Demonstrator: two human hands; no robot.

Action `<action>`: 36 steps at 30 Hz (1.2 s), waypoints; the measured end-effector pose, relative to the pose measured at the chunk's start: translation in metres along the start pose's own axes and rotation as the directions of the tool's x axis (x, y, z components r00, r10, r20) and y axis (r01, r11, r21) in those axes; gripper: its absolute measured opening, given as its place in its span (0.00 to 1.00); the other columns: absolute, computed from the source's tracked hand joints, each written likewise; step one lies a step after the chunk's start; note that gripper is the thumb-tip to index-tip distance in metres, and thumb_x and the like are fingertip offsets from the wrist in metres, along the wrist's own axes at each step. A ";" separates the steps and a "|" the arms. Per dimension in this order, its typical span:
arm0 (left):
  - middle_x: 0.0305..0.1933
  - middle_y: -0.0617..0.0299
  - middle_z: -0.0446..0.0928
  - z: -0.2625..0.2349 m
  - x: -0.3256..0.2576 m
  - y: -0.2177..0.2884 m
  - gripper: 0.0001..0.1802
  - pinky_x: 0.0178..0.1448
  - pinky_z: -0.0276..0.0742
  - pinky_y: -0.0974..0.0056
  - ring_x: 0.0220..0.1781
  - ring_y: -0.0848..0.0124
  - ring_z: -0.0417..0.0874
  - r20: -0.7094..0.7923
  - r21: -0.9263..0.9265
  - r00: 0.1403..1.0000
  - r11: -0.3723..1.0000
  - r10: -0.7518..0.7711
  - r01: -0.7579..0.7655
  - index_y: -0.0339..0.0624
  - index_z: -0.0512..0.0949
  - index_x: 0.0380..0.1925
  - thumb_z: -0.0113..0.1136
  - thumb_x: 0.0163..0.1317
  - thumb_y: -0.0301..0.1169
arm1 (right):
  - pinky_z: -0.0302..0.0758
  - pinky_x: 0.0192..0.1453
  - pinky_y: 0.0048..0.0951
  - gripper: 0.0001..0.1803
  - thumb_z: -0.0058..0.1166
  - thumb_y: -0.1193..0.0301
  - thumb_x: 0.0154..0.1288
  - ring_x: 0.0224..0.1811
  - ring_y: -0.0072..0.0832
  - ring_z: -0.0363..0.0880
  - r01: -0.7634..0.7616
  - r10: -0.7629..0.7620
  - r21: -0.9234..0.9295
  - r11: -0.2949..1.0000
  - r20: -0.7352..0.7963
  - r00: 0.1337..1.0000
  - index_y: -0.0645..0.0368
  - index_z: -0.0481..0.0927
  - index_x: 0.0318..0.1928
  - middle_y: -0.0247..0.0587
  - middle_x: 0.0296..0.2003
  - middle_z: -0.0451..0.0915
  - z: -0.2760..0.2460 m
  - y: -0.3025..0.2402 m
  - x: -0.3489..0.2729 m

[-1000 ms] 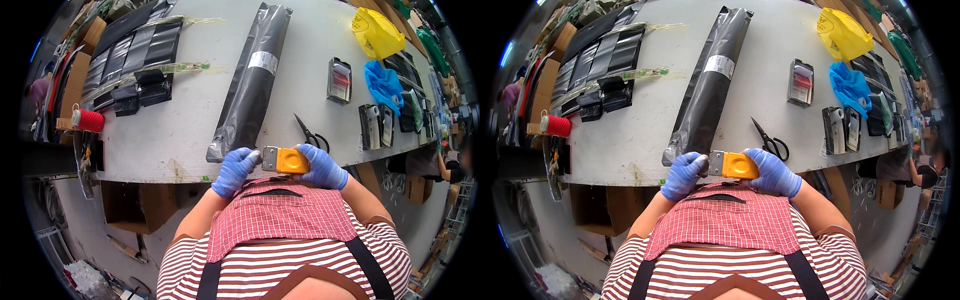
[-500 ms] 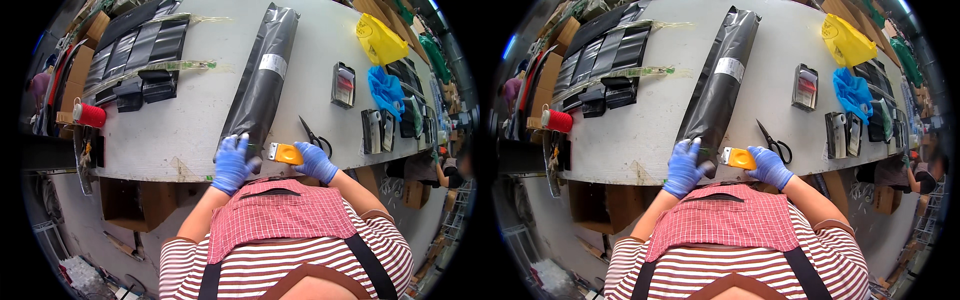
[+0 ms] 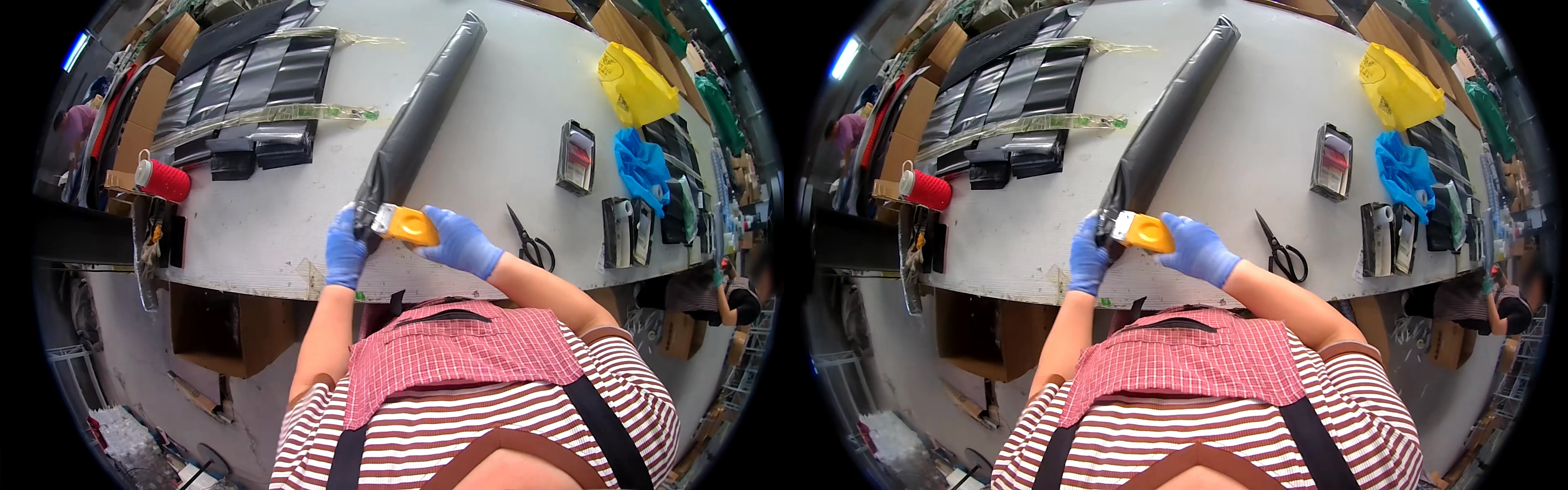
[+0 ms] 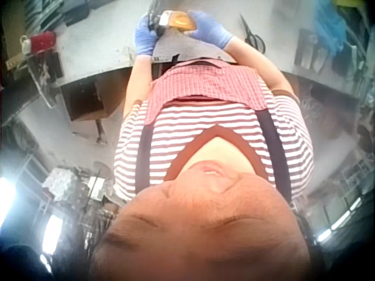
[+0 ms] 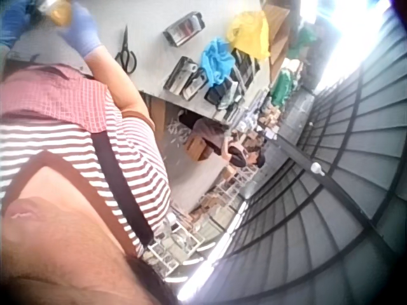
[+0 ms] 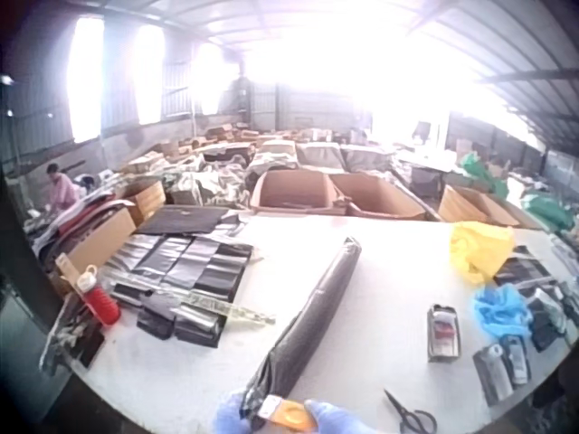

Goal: The person takes foam products from a box, wraps them in black plastic sheeting, applies an adhesive label, and seals the package with a tape dispenser.

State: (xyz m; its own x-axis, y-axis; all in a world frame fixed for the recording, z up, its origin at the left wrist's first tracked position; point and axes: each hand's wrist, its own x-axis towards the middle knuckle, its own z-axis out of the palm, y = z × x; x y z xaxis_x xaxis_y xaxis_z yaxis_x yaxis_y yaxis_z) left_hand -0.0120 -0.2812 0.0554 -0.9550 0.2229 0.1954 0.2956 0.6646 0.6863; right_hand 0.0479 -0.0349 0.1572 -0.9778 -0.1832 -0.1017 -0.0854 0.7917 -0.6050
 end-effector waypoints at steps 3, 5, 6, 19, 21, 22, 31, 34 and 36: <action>0.58 0.49 0.76 -0.021 0.020 -0.053 0.31 0.65 0.69 0.55 0.60 0.50 0.76 0.240 -0.174 0.889 0.884 -0.390 0.435 0.43 0.73 0.60 0.66 0.53 0.27 | 0.77 0.51 0.42 0.37 0.68 0.57 0.51 0.47 0.52 0.79 0.060 -0.063 -0.051 0.997 -0.063 0.996 0.65 0.72 0.57 0.59 0.45 0.79 0.001 0.043 -0.051; 0.61 0.49 0.74 -0.021 0.022 -0.047 0.32 0.66 0.68 0.55 0.62 0.49 0.74 0.006 0.039 0.962 0.961 -0.275 0.274 0.45 0.73 0.61 0.67 0.53 0.28 | 0.77 0.51 0.42 0.37 0.68 0.57 0.51 0.47 0.52 0.79 0.008 -0.012 -0.109 0.994 -0.038 0.999 0.66 0.71 0.57 0.59 0.45 0.79 -0.007 0.059 -0.080; 0.63 0.49 0.72 -0.024 0.023 -0.036 0.32 0.67 0.67 0.55 0.63 0.48 0.72 -0.177 0.291 0.981 0.947 -0.085 0.134 0.48 0.73 0.61 0.68 0.52 0.29 | 0.77 0.51 0.42 0.38 0.68 0.57 0.51 0.47 0.52 0.79 -0.057 0.054 -0.154 0.986 -0.021 0.998 0.67 0.71 0.58 0.59 0.44 0.79 -0.008 0.059 -0.087; 0.49 0.44 0.79 -0.048 0.040 -0.016 0.40 0.57 0.76 0.54 0.48 0.49 0.81 0.486 -0.595 0.762 0.477 -0.427 0.647 0.39 0.68 0.64 0.73 0.48 0.33 | 0.78 0.50 0.42 0.39 0.68 0.58 0.51 0.46 0.48 0.81 0.014 0.004 0.174 0.985 -0.103 0.995 0.61 0.70 0.62 0.55 0.46 0.80 -0.033 0.005 -0.034; 0.53 0.42 0.77 -0.049 0.040 -0.019 0.41 0.61 0.73 0.51 0.54 0.48 0.78 0.277 -0.281 0.830 0.785 -0.485 0.552 0.39 0.68 0.64 0.73 0.50 0.39 | 0.78 0.49 0.42 0.39 0.68 0.58 0.52 0.46 0.48 0.81 0.041 -0.037 0.038 0.998 -0.111 0.993 0.58 0.69 0.64 0.55 0.45 0.80 -0.029 0.006 -0.014; 0.58 0.41 0.74 -0.042 0.034 -0.016 0.44 0.64 0.69 0.50 0.59 0.48 0.74 0.063 0.008 0.979 0.981 -0.194 0.194 0.41 0.66 0.66 0.73 0.51 0.43 | 0.79 0.48 0.41 0.40 0.67 0.59 0.53 0.45 0.47 0.81 0.064 -0.075 -0.098 0.993 -0.106 0.992 0.56 0.67 0.66 0.55 0.44 0.80 -0.029 0.006 -0.007; 0.74 0.46 0.54 -0.015 0.022 0.018 0.54 0.72 0.62 0.52 0.70 0.46 0.62 0.293 0.320 0.955 0.946 -0.048 -0.051 0.55 0.54 0.73 0.74 0.47 0.38 | 0.79 0.48 0.43 0.34 0.62 0.60 0.56 0.41 0.46 0.82 0.008 0.102 -0.365 0.931 0.281 0.954 0.49 0.72 0.65 0.54 0.38 0.81 -0.037 -0.023 0.012; 0.74 0.45 0.53 -0.019 0.030 0.016 0.53 0.73 0.62 0.53 0.69 0.45 0.62 0.318 0.282 0.947 0.958 -0.046 -0.048 0.54 0.54 0.73 0.74 0.48 0.36 | 0.80 0.47 0.41 0.22 0.62 0.61 0.54 0.42 0.44 0.84 0.074 0.119 -0.389 0.918 0.450 0.885 0.55 0.84 0.50 0.52 0.38 0.84 -0.035 -0.050 0.066; 0.74 0.45 0.53 -0.020 0.037 0.011 0.53 0.73 0.61 0.53 0.70 0.45 0.62 0.323 0.251 0.946 0.966 -0.030 -0.055 0.54 0.55 0.73 0.74 0.48 0.36 | 0.80 0.47 0.39 0.16 0.62 0.61 0.51 0.42 0.42 0.85 0.074 0.205 -0.462 0.884 0.525 0.826 0.57 0.88 0.37 0.49 0.39 0.86 -0.041 -0.073 0.102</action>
State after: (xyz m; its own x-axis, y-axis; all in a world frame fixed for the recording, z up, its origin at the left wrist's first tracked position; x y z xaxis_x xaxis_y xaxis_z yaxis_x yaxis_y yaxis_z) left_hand -0.0443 -0.2804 0.0840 -0.9048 0.4212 -0.0625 0.3437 0.8091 0.4766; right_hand -0.0535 -0.0877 0.2239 -0.7248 -0.2946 -0.6228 -0.2360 0.9554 -0.1772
